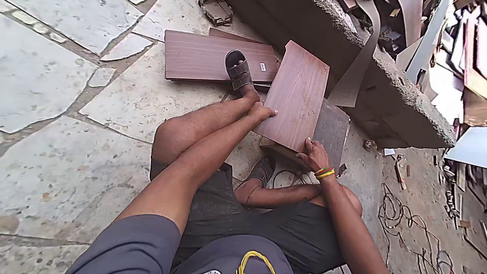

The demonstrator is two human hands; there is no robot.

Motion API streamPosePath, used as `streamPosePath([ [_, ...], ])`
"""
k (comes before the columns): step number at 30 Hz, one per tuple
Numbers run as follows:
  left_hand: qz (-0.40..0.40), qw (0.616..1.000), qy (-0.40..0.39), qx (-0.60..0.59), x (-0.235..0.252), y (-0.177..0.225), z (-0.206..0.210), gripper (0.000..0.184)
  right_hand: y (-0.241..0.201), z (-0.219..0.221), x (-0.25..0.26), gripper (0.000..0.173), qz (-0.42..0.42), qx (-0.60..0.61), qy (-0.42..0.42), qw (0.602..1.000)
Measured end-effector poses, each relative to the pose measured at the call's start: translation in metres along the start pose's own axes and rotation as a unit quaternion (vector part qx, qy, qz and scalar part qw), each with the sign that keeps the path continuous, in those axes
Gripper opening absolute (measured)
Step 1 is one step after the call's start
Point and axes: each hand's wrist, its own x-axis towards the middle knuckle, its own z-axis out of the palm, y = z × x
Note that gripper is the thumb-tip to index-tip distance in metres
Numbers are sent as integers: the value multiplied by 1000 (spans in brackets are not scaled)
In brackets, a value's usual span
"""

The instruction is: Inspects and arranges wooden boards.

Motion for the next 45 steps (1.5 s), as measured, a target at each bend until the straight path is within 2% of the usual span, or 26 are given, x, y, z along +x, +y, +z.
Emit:
streamPosePath([
  [5,-2,996,-46,-75,5,-9,-4,67,-8,-3,-2,84,12,-27,-18,999],
  [8,-20,995,-53,-77,-3,-9,-7,70,-20,-16,1,80,29,-61,-50,996],
  [12,-30,997,-48,-51,-32,-8,-7,72,-25,-17,0,75,49,-56,-73,995],
  [17,14,997,-30,-74,-23,-10,-1,70,-27,-20,0,72,70,-30,-64,995],
  [20,32,995,-7,-95,-27,-17,5,60,-27,-17,-5,70,65,-23,-71,995],
  [25,47,995,17,-81,-27,-15,6,57,-19,-16,-5,75,46,-2,-61,997],
  [33,9,995,5,-95,-57,-24,4,53,-14,-10,-18,72,24,5,-82,996],
  [41,16,997,32,-74,-42,-14,4,52,-13,-6,-9,75,31,47,-44,997],
  [45,7,998,15,-61,-40,-14,6,53,-11,-6,-11,75,40,43,-55,997],
])
